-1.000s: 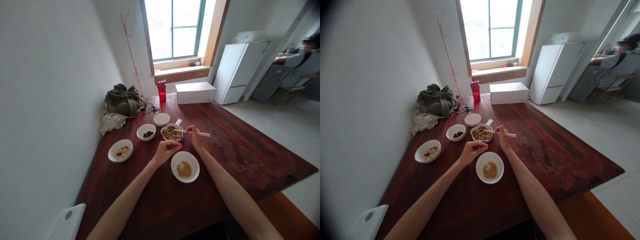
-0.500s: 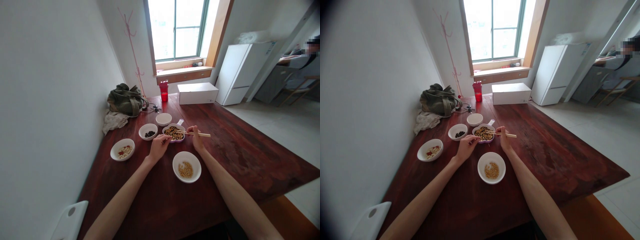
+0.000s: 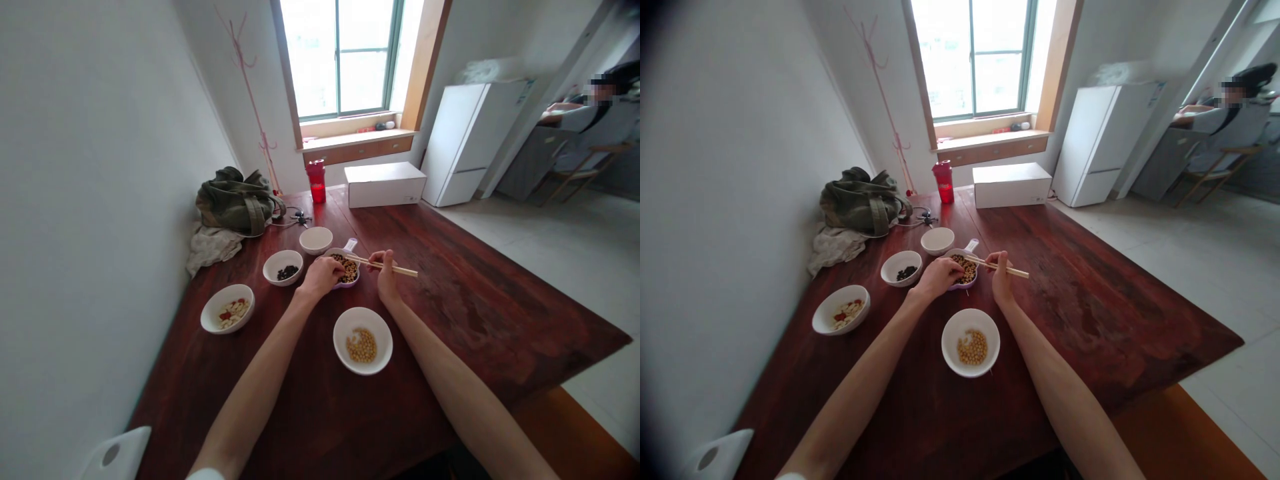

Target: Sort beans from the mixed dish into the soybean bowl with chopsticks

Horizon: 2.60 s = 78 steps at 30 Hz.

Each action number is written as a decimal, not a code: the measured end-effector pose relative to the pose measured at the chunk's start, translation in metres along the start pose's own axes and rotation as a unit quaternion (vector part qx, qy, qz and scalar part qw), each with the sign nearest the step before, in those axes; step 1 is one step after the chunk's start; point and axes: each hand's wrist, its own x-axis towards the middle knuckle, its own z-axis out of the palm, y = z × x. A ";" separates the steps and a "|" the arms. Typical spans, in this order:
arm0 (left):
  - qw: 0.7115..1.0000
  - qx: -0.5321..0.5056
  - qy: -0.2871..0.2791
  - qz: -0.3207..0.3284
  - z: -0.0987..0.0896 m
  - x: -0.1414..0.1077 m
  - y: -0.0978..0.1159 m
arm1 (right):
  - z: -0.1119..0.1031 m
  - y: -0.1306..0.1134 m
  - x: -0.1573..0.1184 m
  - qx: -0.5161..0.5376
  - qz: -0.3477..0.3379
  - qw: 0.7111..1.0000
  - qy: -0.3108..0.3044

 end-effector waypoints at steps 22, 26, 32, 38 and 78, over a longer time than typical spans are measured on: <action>0.928 -0.363 0.068 0.047 -0.011 -0.032 0.003 | 0.002 -0.005 0.000 0.009 0.027 0.998 -0.050; 0.897 -0.436 0.015 0.070 -0.015 -0.049 0.005 | 0.002 -0.006 0.000 0.021 0.033 0.997 -0.064; 0.896 -0.411 -0.103 0.135 -0.030 -0.071 0.018 | 0.003 -0.013 -0.003 0.009 0.029 0.998 -0.063; 0.936 -0.260 -0.159 0.175 -0.036 -0.080 0.035 | 0.002 -0.017 -0.005 -0.008 0.019 0.998 -0.061; 0.904 -0.400 0.134 -0.063 0.008 -0.109 0.018 | -0.001 -0.008 -0.006 0.000 -0.004 0.995 -0.104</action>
